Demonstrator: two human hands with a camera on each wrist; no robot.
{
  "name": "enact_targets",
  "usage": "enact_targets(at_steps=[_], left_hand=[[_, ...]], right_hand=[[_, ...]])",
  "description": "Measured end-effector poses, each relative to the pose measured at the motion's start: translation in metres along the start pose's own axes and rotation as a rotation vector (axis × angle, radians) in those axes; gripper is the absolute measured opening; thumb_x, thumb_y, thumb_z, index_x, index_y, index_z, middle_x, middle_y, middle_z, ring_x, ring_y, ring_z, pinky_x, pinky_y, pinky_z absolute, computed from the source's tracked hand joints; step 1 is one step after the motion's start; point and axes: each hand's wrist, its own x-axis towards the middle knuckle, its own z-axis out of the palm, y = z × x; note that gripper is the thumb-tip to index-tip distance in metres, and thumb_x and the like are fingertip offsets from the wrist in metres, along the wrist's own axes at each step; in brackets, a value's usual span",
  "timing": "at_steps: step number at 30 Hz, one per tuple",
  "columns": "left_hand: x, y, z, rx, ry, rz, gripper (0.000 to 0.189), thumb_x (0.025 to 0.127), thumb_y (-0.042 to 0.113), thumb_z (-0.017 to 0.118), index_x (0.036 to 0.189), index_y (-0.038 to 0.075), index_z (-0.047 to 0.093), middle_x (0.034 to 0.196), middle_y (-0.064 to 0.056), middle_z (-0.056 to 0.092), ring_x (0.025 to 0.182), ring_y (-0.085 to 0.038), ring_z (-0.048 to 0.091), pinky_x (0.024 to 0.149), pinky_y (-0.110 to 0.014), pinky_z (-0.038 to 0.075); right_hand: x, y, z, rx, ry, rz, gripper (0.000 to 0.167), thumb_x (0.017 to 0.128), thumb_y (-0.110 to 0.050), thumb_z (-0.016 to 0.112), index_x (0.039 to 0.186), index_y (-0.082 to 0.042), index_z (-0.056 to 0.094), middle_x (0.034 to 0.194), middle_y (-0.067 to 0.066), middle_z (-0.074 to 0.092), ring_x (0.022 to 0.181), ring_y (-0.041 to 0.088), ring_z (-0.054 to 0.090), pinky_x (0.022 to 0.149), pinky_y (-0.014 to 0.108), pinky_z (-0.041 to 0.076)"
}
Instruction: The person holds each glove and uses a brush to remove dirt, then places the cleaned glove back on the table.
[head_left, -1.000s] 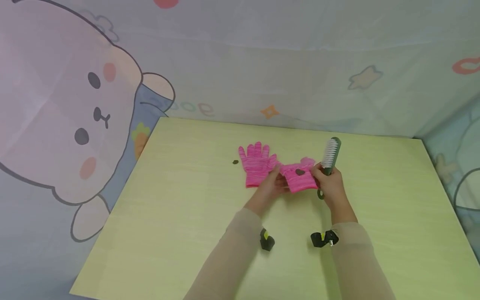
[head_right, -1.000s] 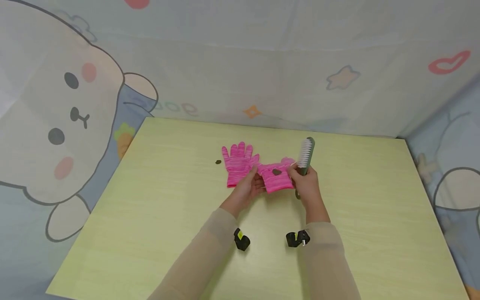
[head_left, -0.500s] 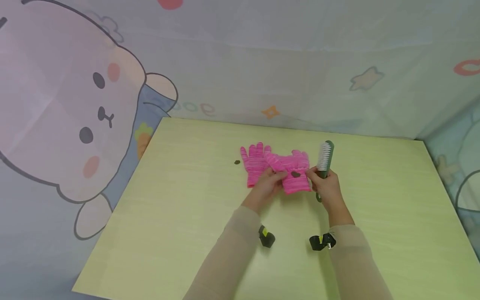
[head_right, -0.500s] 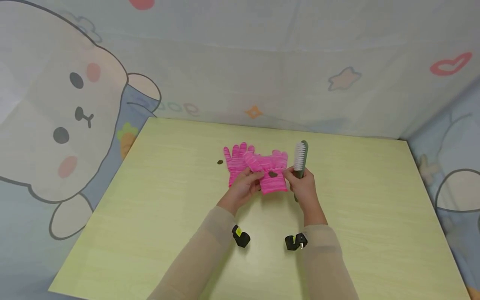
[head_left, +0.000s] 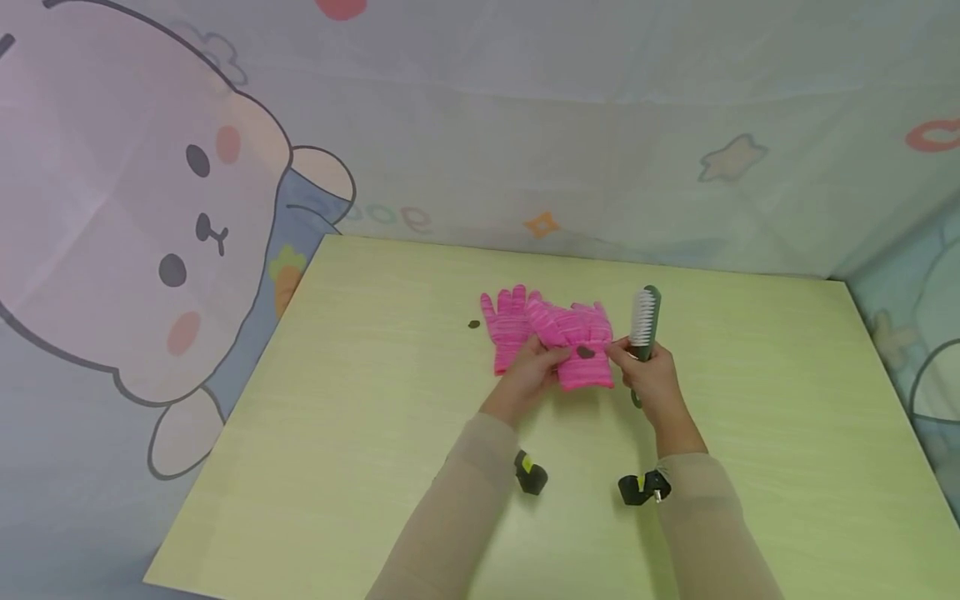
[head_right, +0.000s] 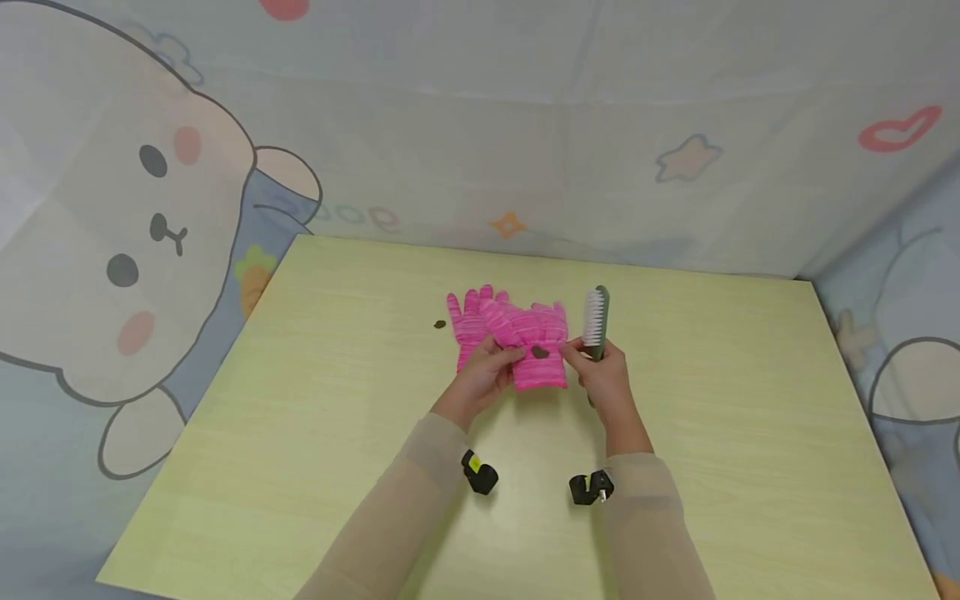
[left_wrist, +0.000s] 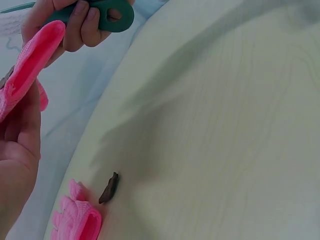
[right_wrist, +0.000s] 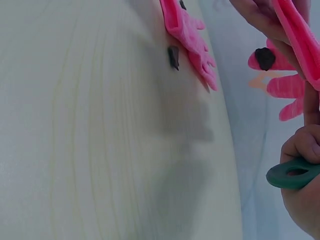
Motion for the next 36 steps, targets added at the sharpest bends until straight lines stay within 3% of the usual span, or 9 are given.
enact_targets(at_steps=[6, 10, 13, 18, 23, 28, 33, 36], left_hand=[[0.001, -0.003, -0.003, -0.001, 0.016, 0.004, 0.022, 0.095, 0.005, 0.049, 0.117, 0.009, 0.046, 0.105, -0.002, 0.06, 0.087, -0.012, 0.058, 0.08, -0.025, 0.05], [0.001, -0.003, -0.005, 0.009, 0.072, 0.01, 0.029, 0.095, 0.006, 0.05, 0.123, 0.009, 0.045, 0.115, -0.007, 0.061, 0.094, -0.014, 0.06, 0.086, -0.03, 0.05], [0.002, -0.004, -0.006, 0.024, 0.123, 0.022, 0.031, 0.094, 0.006, 0.051, 0.124, 0.008, 0.045, 0.116, -0.009, 0.061, 0.094, -0.014, 0.061, 0.084, -0.029, 0.051], [0.003, -0.006, -0.008, 0.078, 0.188, 0.039, 0.03, 0.093, 0.007, 0.054, 0.121, 0.008, 0.048, 0.112, -0.007, 0.063, 0.086, -0.011, 0.059, 0.074, -0.024, 0.051], [0.003, -0.007, -0.009, 0.115, 0.225, 0.029, 0.026, 0.093, 0.01, 0.055, 0.118, 0.005, 0.049, 0.109, -0.01, 0.063, 0.086, -0.013, 0.06, 0.076, -0.026, 0.051], [0.003, -0.006, -0.008, 0.144, 0.25, 0.026, 0.025, 0.093, 0.011, 0.053, 0.117, 0.002, 0.052, 0.107, -0.01, 0.061, 0.089, -0.014, 0.059, 0.083, -0.03, 0.051], [0.004, -0.009, -0.006, 0.154, 0.262, 0.017, 0.024, 0.093, 0.01, 0.053, 0.114, -0.001, 0.057, 0.1, -0.007, 0.062, 0.086, -0.013, 0.058, 0.082, -0.028, 0.051], [0.006, -0.013, -0.005, 0.129, 0.255, 0.012, 0.026, 0.093, 0.008, 0.052, 0.116, -0.003, 0.056, 0.102, -0.009, 0.063, 0.087, -0.014, 0.059, 0.082, -0.028, 0.051]], right_hand=[[-0.003, -0.001, -0.004, -0.07, 0.013, -0.008, 0.026, 0.084, -0.032, 0.068, 0.095, -0.012, 0.055, 0.088, -0.005, 0.052, 0.063, 0.007, 0.041, 0.053, 0.02, 0.036], [-0.007, -0.002, -0.008, -0.119, -0.011, -0.054, 0.035, 0.086, -0.033, 0.066, 0.109, -0.007, 0.06, 0.08, -0.015, 0.061, 0.072, 0.006, 0.046, 0.055, 0.02, 0.037], [-0.008, -0.001, -0.011, -0.162, -0.03, -0.091, 0.044, 0.088, -0.031, 0.063, 0.121, -0.002, 0.056, 0.076, -0.018, 0.062, 0.079, 0.007, 0.048, 0.06, 0.02, 0.037], [-0.01, 0.003, -0.013, -0.216, -0.001, -0.139, 0.047, 0.089, -0.021, 0.062, 0.129, 0.0, 0.051, 0.09, -0.008, 0.056, 0.08, 0.002, 0.049, 0.064, 0.016, 0.041], [-0.011, 0.005, -0.012, -0.229, -0.013, -0.211, 0.049, 0.088, -0.012, 0.061, 0.134, -0.006, 0.046, 0.094, -0.002, 0.05, 0.073, 0.004, 0.043, 0.057, 0.016, 0.037], [-0.013, 0.008, -0.01, -0.241, -0.037, -0.288, 0.047, 0.086, -0.006, 0.064, 0.13, -0.005, 0.048, 0.088, -0.002, 0.056, 0.071, 0.006, 0.044, 0.055, 0.017, 0.036], [-0.014, 0.012, -0.008, -0.337, -0.031, -0.313, 0.037, 0.084, -0.011, 0.067, 0.12, -0.008, 0.057, 0.103, 0.009, 0.058, 0.077, 0.012, 0.046, 0.054, 0.019, 0.04], [-0.014, 0.015, -0.007, -0.408, -0.021, -0.356, 0.031, 0.083, -0.011, 0.069, 0.114, -0.009, 0.062, 0.108, 0.009, 0.058, 0.079, 0.016, 0.047, 0.056, 0.02, 0.041]])
